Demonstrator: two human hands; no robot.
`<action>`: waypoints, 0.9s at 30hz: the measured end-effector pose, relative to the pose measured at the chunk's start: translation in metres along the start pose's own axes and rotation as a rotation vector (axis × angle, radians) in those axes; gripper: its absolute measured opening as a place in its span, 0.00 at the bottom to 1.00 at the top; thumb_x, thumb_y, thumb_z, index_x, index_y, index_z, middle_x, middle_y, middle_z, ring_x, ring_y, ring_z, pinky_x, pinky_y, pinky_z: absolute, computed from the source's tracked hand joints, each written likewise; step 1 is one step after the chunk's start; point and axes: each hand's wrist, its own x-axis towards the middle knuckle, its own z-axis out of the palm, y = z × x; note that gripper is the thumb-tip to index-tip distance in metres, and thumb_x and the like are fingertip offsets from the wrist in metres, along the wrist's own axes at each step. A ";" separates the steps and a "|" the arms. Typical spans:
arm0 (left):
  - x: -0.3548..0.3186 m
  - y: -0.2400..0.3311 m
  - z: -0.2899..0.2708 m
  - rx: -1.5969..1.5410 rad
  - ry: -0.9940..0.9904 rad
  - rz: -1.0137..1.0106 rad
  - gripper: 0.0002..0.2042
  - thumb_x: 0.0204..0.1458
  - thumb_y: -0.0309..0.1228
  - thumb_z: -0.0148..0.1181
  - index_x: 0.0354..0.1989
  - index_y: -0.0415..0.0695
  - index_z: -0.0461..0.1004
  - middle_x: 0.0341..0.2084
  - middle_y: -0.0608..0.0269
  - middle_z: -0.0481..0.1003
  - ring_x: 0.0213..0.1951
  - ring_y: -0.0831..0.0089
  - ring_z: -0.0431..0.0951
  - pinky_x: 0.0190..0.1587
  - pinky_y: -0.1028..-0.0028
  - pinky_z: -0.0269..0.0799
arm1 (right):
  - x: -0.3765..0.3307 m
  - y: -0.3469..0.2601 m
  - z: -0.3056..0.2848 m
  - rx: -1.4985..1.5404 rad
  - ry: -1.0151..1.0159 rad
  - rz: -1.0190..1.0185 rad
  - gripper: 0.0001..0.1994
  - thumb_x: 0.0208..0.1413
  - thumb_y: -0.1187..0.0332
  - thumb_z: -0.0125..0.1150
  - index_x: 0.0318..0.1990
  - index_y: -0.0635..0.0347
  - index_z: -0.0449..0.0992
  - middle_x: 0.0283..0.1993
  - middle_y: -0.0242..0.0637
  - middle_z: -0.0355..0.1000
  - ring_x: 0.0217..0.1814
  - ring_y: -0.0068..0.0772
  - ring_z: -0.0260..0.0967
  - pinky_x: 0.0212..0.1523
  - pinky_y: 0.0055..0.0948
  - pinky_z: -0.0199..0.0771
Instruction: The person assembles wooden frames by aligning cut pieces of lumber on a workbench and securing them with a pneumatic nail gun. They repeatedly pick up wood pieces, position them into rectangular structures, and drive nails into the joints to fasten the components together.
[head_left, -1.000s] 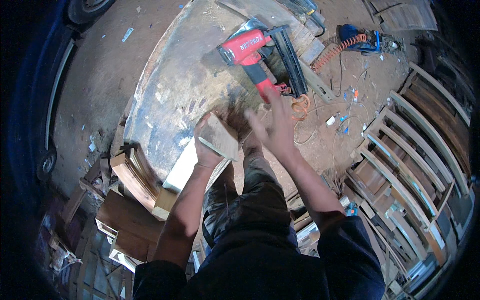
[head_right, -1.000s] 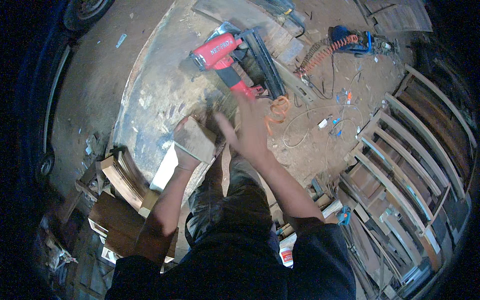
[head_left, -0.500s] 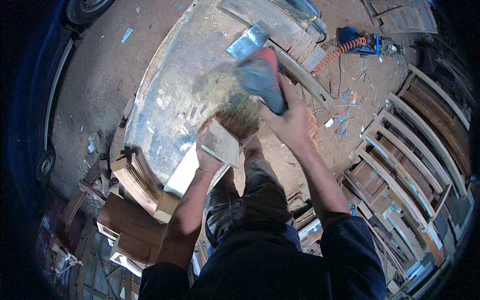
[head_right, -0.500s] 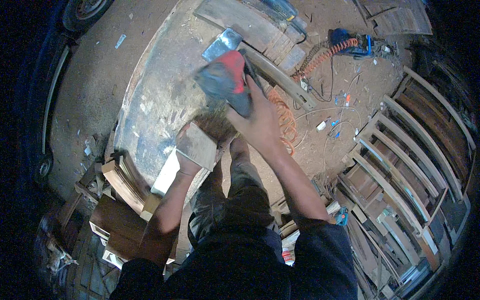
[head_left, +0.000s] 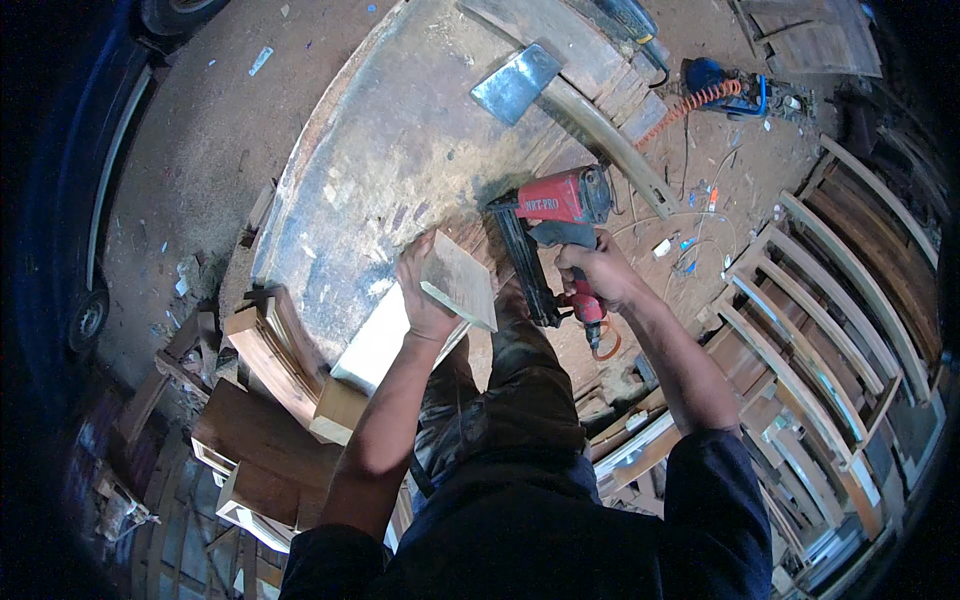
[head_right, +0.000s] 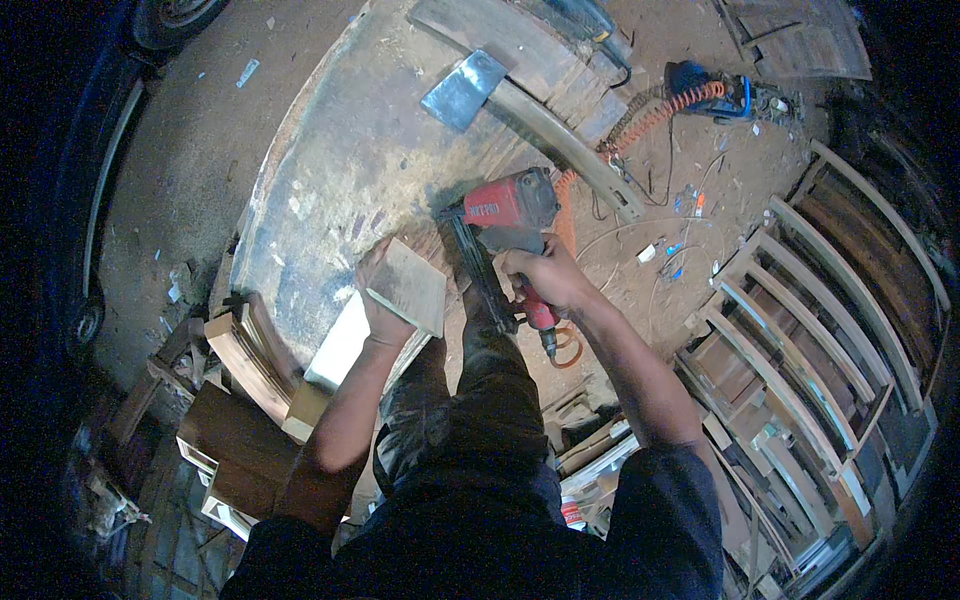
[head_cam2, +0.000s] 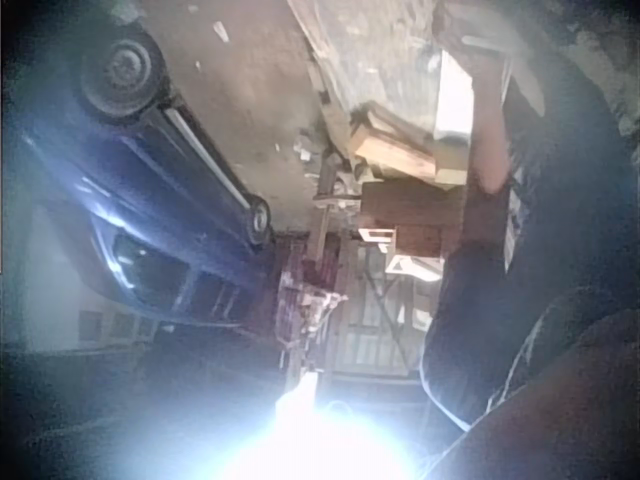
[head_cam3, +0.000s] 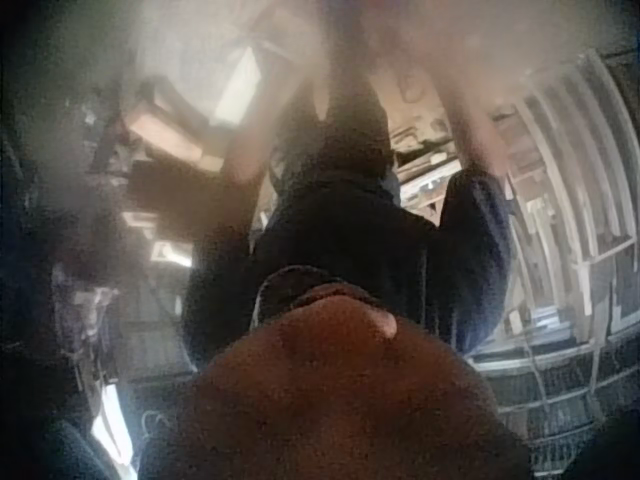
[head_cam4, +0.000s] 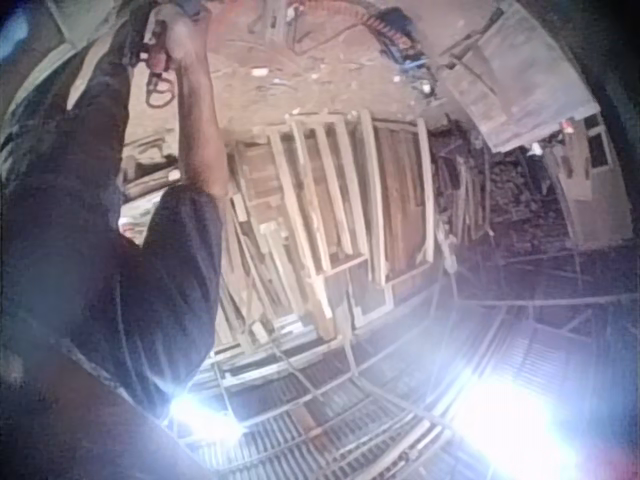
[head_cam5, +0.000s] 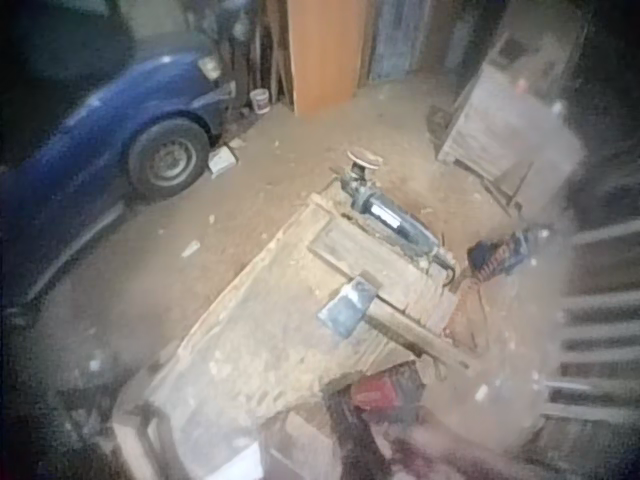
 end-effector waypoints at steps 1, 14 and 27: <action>0.004 0.005 -0.007 0.016 0.016 0.023 0.44 0.38 0.45 0.75 0.63 0.39 0.61 0.58 0.50 0.67 0.61 0.51 0.65 0.66 0.54 0.56 | 0.001 0.002 -0.003 -0.024 -0.030 0.007 0.04 0.50 0.73 0.61 0.33 0.62 0.73 0.22 0.35 0.68 0.20 0.29 0.67 0.25 0.32 0.71; 0.006 0.002 -0.009 0.091 0.019 0.021 0.46 0.37 0.50 0.75 0.64 0.40 0.63 0.60 0.56 0.68 0.61 0.57 0.66 0.65 0.57 0.54 | 0.041 -0.024 0.007 -0.028 -0.356 0.246 0.11 0.49 0.71 0.61 0.40 0.63 0.74 0.21 0.30 0.65 0.17 0.25 0.64 0.20 0.26 0.65; 0.010 0.007 -0.015 0.223 -0.032 0.053 0.41 0.40 0.47 0.72 0.64 0.40 0.64 0.59 0.58 0.70 0.60 0.58 0.67 0.65 0.58 0.54 | 0.066 -0.018 -0.007 0.039 -0.390 0.344 0.06 0.47 0.74 0.60 0.33 0.65 0.73 0.19 0.34 0.66 0.15 0.29 0.65 0.19 0.29 0.67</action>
